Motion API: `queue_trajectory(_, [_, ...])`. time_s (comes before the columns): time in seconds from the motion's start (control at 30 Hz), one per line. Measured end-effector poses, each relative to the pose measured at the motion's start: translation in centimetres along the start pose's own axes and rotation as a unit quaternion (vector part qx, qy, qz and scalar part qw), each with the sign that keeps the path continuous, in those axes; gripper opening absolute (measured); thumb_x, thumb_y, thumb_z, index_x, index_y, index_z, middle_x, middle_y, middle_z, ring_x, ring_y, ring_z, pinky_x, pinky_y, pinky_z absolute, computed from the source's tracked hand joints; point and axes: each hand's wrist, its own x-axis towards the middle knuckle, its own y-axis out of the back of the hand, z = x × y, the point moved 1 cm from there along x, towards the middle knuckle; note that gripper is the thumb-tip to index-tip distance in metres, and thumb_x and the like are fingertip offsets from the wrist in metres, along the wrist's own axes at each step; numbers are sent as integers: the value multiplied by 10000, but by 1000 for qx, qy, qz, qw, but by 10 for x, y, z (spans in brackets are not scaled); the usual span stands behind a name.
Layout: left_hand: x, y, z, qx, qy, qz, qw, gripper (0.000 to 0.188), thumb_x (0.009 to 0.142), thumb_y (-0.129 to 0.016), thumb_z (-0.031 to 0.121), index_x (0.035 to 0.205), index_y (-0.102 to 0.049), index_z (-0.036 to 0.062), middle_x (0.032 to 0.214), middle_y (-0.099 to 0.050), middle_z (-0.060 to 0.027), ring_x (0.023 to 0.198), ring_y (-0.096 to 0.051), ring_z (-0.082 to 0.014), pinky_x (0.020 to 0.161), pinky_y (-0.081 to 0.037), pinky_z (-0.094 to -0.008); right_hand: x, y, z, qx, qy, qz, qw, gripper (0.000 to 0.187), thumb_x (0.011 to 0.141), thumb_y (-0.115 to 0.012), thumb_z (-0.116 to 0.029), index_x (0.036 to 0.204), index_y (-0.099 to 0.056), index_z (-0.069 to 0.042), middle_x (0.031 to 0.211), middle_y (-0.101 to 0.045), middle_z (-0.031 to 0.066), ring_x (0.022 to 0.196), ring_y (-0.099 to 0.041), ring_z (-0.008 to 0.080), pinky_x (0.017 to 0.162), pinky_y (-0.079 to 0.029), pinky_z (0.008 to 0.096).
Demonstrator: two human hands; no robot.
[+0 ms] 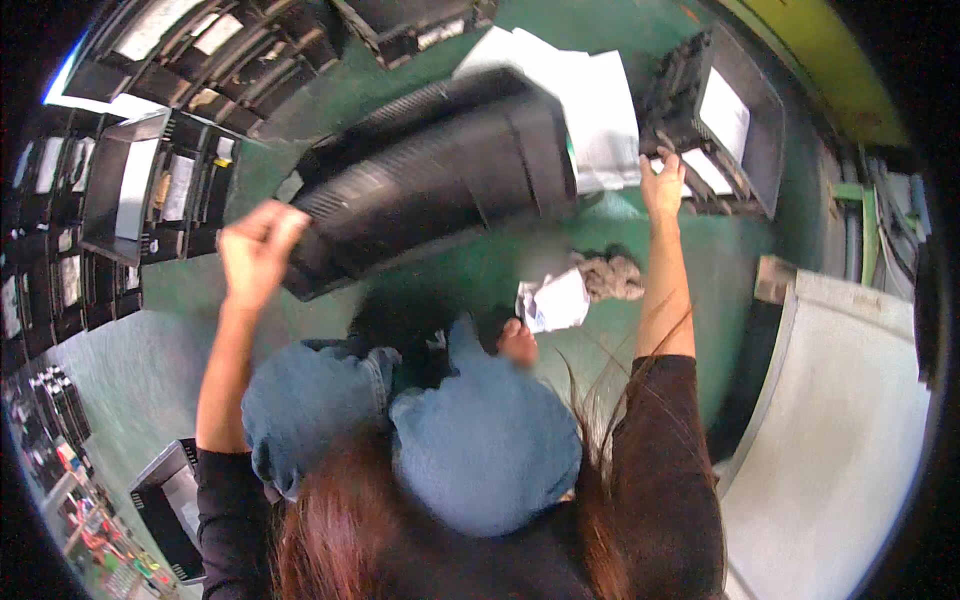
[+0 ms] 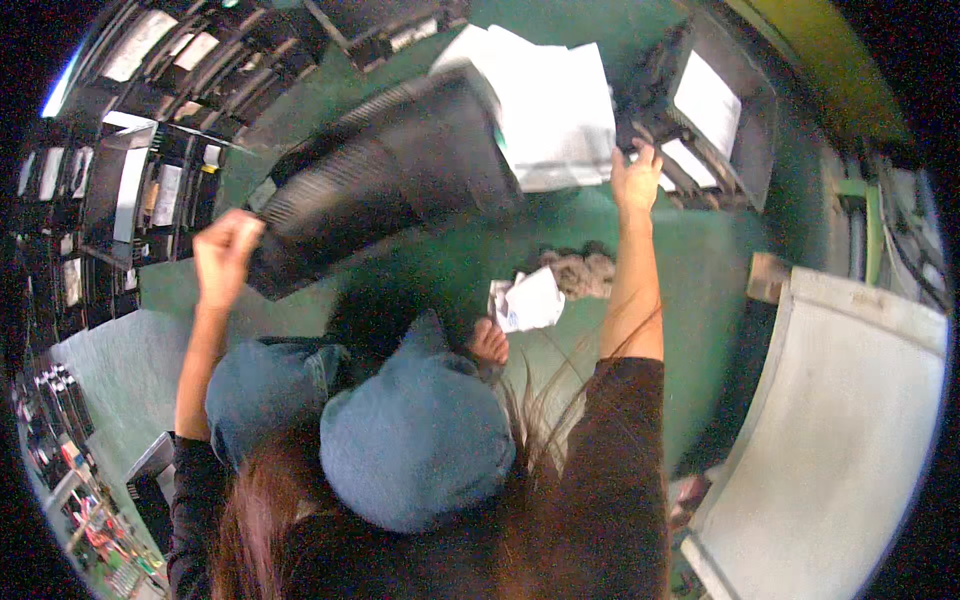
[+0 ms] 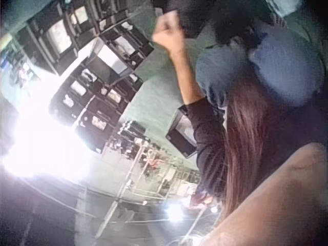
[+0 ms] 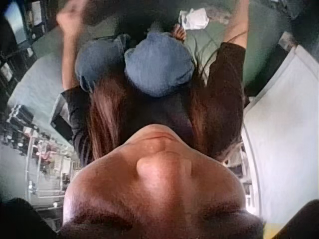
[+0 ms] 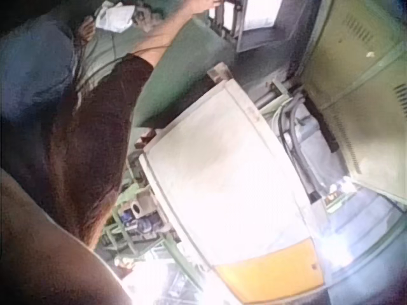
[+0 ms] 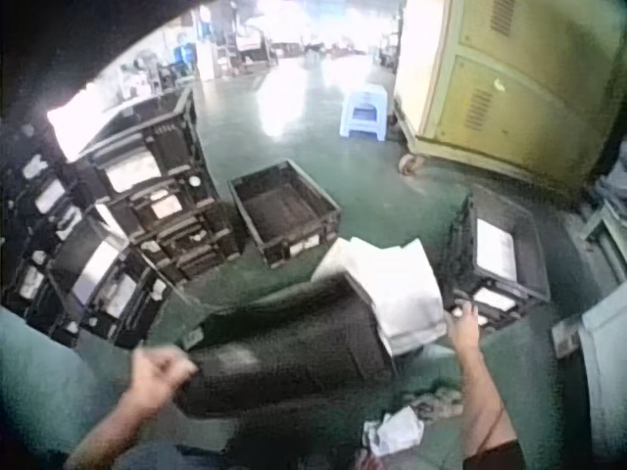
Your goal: The person sits on the floor and repeatedly wipes the interior of black plastic trays with a cloth, inserts white paper sheets, and stacks the trays. The person handles multiple trays one at a time, wiping them and placing them into a stack.
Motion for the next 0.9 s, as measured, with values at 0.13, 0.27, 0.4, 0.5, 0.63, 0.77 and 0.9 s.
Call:
queue_trajectory(0.13, [4,25,-28,-326,314,99,886,516,905,-521,494,1131,-606,38,1041,-624,-82,902,-594,-203,810,-465,-315,-68,58,29,8,-36,-35,999,300,827,-650,-237,1055,-617,-46,1009,-620,125,947,-599,254,849,-463,368])
queue_trajectory(0.27, [-55,-11,-46,-432,398,39,808,665,895,-443,579,1307,-461,56,1213,-560,-84,1080,-545,-236,907,-442,-377,-144,77,56,61,-114,-82,988,231,825,-655,-216,970,-652,-37,908,-652,103,806,-643,215,744,-505,330])
queue_trajectory(0.4, [-146,-29,-45,-432,493,-22,755,671,892,-440,586,1313,-457,63,1224,-553,-84,1097,-533,-238,913,-437,-387,-179,72,67,37,-123,-107,986,202,821,-658,-206,937,-661,-41,874,-657,99,752,-654,199,705,-517,315])
queue_trajectory(0.5, [-182,-34,-43,-424,522,-40,739,675,890,-438,591,1318,-453,69,1233,-548,-83,1110,-524,-240,918,-433,-394,-180,66,74,-15,-147,-115,982,217,817,-656,-222,952,-651,-53,954,-633,115,824,-645,223,741,-512,348])
queue_trajectory(0.63, [-176,-41,-41,-417,508,-40,753,681,887,-434,598,1324,-449,76,1244,-541,-83,1126,-512,-242,925,-428,-403,-170,62,79,-122,-106,-45,986,289,801,-665,-274,1002,-638,-69,1028,-606,121,892,-625,282,783,-498,408])
queue_trajectory(0.77, [-139,-40,-40,-414,465,-20,782,687,884,-431,606,1330,-444,83,1256,-534,-82,1143,-500,-244,931,-423,-413,-158,68,67,-181,-244,-235,923,377,738,-718,-346,988,-648,-72,958,-652,113,892,-628,271,790,-493,402])
queue_trajectory(0.9, [-94,-16,-52,-393,415,46,819,693,882,-428,613,1336,-440,90,1267,-528,-82,1160,-488,-246,938,-418,-422,-136,121,29,-45,-180,-262,947,347,732,-735,-360,859,-658,-47,822,-655,88,806,-608,178,726,-477,328])
